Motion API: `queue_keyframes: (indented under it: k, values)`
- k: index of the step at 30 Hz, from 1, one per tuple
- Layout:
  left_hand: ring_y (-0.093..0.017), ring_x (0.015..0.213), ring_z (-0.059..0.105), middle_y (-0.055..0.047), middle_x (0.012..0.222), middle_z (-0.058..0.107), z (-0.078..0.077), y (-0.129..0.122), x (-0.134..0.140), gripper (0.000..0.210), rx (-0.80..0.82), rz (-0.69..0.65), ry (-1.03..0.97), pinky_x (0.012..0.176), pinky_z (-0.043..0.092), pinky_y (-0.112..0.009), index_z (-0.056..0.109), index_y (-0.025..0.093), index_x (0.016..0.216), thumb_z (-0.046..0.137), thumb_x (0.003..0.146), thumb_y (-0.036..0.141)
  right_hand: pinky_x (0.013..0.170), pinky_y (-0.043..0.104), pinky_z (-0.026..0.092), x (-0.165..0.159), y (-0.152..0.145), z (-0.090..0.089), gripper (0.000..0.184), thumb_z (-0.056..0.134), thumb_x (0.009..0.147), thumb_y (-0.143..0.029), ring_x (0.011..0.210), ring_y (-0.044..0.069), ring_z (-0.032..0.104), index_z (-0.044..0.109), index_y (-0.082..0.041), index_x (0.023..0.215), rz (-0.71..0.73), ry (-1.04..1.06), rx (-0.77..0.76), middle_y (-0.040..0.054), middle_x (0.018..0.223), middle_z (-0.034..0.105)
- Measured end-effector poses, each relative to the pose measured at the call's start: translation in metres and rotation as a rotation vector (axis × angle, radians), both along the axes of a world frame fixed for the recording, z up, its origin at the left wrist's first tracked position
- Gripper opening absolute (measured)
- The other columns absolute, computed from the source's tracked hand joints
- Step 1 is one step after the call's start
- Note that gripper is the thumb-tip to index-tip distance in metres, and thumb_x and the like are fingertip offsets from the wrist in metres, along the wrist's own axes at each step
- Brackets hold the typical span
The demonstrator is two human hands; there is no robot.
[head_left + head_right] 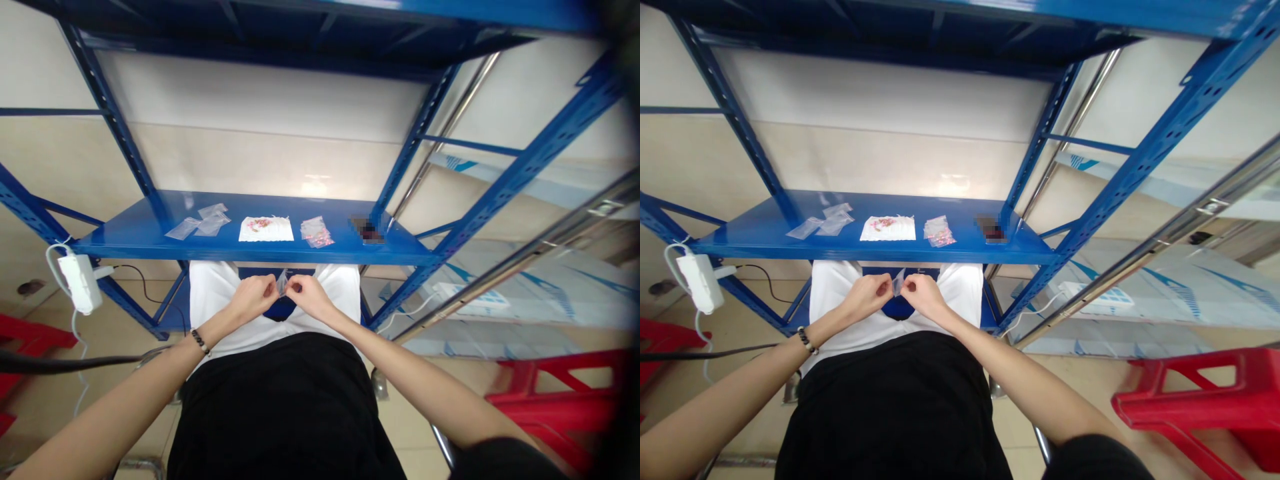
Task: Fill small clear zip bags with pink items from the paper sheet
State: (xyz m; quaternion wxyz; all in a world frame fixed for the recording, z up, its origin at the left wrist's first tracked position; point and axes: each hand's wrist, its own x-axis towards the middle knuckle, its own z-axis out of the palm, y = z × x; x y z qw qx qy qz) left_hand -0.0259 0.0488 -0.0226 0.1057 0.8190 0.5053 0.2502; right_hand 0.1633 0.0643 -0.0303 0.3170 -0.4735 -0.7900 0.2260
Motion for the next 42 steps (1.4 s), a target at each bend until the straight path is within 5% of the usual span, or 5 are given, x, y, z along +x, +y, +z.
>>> queue_keyframes:
  k: [5, 10, 30, 35, 42]
  values:
    - [-0.014, 0.054, 0.054, 0.001, 0.057, 0.058, 0.003, -0.003, 0.003, 0.017, 0.019, 0.137, -0.117, 0.055, 0.028, -0.025, 0.050, 0.020, 0.063, 0.055, 0.079, 0.023, 0.055, 0.025, 0.032, 0.002, -0.002, 0.008, 0.020, 0.059, 0.076, -0.020, 0.055, 0.013, 0.050, 0.056, -0.018, 0.057, -0.128, -0.040, 0.025, -0.0001, 0.056, 0.057]
    - [-0.013, 0.051, 0.052, 0.002, 0.054, 0.056, 0.001, -0.014, 0.010, 0.020, -0.015, 0.052, -0.150, 0.054, 0.029, -0.025, 0.052, 0.020, 0.062, 0.054, 0.081, 0.025, 0.058, 0.023, 0.038, -0.002, -0.007, 0.006, 0.008, 0.061, 0.078, -0.022, 0.061, 0.014, 0.058, 0.064, -0.020, 0.084, -0.013, 0.094, -0.006, -0.0002, 0.069, 0.066]
    - [-0.015, 0.052, 0.053, 0.002, 0.055, 0.057, 0.004, -0.006, 0.006, 0.018, 0.039, 0.196, -0.132, 0.055, 0.031, -0.027, 0.050, 0.020, 0.062, 0.055, 0.079, 0.023, 0.055, 0.023, 0.044, 0.013, 0.012, 0.012, 0.013, 0.058, 0.077, -0.022, 0.059, 0.016, 0.063, 0.066, -0.016, 0.068, 0.038, 0.233, -0.138, 0.0044, 0.065, 0.069]
    - [-0.021, 0.081, 0.061, -0.005, 0.087, 0.064, 0.003, -0.002, 0.001, 0.012, 0.169, 0.027, -0.122, 0.072, 0.044, -0.032, 0.053, 0.020, 0.089, 0.055, 0.086, 0.032, 0.053, 0.024, 0.047, 0.018, 0.022, -0.006, 0.015, 0.060, 0.078, -0.027, 0.054, 0.015, 0.061, 0.065, -0.015, 0.072, 0.030, 0.387, -0.277, 0.0033, 0.059, 0.065]
    - [-0.032, 0.133, 0.041, -0.017, 0.145, 0.043, -0.008, 0.002, 0.004, 0.070, 0.255, -0.199, -0.029, 0.107, 0.036, -0.048, 0.032, 0.018, 0.143, 0.065, 0.082, 0.033, 0.064, 0.026, 0.047, 0.006, 0.015, -0.005, 0.020, 0.057, 0.081, -0.023, 0.063, 0.015, 0.061, 0.065, -0.014, 0.065, 0.167, 0.404, -0.274, 0.0040, 0.065, 0.067]
